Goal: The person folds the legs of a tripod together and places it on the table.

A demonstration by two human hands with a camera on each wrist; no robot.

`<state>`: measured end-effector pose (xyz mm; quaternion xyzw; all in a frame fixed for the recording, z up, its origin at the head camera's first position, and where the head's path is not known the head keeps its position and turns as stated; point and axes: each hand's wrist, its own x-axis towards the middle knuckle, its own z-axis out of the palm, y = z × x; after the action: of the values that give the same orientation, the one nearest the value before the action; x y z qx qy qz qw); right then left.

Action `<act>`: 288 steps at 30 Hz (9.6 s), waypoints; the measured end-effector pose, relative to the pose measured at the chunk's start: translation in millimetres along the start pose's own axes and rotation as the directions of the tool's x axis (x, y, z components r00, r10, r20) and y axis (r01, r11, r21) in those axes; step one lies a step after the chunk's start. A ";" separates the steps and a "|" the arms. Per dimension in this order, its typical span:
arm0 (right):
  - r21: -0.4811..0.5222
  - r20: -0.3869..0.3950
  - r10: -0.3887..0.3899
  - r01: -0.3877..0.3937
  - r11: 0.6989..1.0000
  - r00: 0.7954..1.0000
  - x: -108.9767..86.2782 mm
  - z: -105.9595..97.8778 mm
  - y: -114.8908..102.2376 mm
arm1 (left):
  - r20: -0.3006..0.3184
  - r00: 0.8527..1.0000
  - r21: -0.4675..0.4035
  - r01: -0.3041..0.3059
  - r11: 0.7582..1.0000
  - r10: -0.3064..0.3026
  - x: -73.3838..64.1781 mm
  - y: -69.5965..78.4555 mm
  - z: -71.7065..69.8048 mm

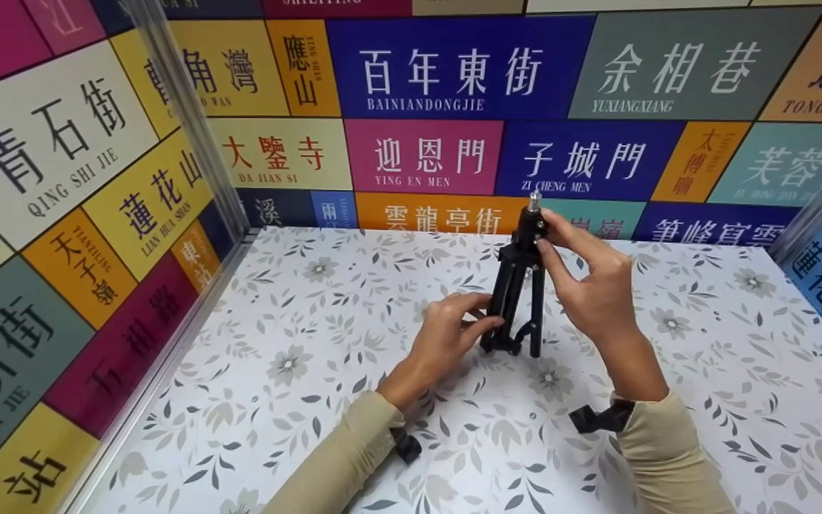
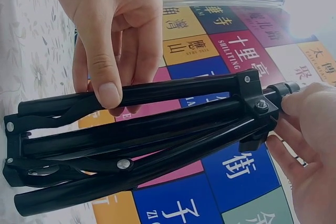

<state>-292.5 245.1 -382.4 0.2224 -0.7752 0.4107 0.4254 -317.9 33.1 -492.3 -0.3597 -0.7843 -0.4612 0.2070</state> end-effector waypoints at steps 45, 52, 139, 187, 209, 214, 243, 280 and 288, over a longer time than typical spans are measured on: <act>-0.098 0.442 0.170 -0.141 0.985 0.881 -70.9 -22.4 57.2 | 0.035 0.998 -0.068 0.064 0.996 -0.061 2.0 0.9 4.2; -0.077 0.445 0.166 -0.147 0.986 0.880 -71.3 -18.8 60.2 | 0.019 0.998 -0.079 0.065 0.995 -0.063 1.9 0.1 2.8; 0.086 0.370 0.024 -0.060 0.995 0.929 -90.2 10.8 46.1 | 0.063 0.971 -0.199 0.237 0.951 -0.229 -0.5 -7.0 5.7; 0.078 0.310 0.198 -0.233 0.969 0.930 -91.3 0.5 74.3 | 0.171 0.985 -0.190 0.047 0.981 -0.014 2.3 2.1 -3.2; 0.087 0.338 0.217 -0.261 0.961 0.916 -90.6 1.6 68.1 | 0.156 0.988 -0.188 0.039 0.981 -0.010 2.6 5.1 -1.2; 0.088 0.339 0.217 -0.261 0.961 0.915 -90.5 2.6 67.2 | 0.150 0.989 -0.186 0.036 0.982 -0.008 1.6 4.7 -0.4; 0.082 0.401 0.257 -0.314 0.946 0.879 -89.9 1.1 68.4 | 0.177 0.984 -0.176 0.049 0.983 -0.017 1.9 4.8 -3.7; -0.132 0.657 0.386 -0.406 0.904 0.647 -105.5 10.0 70.5 | -0.273 0.959 -0.087 -0.101 0.991 0.074 37.4 41.8 -21.2; -0.153 0.654 0.413 -0.424 0.893 0.634 -100.7 10.8 69.6 | -0.323 0.938 -0.079 -0.159 0.984 0.125 73.4 59.0 -28.6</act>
<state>-291.6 274.9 -501.7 0.1728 -0.9021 0.3954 0.0086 -321.7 54.2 -396.2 -0.3471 -0.6879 -0.5367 0.3439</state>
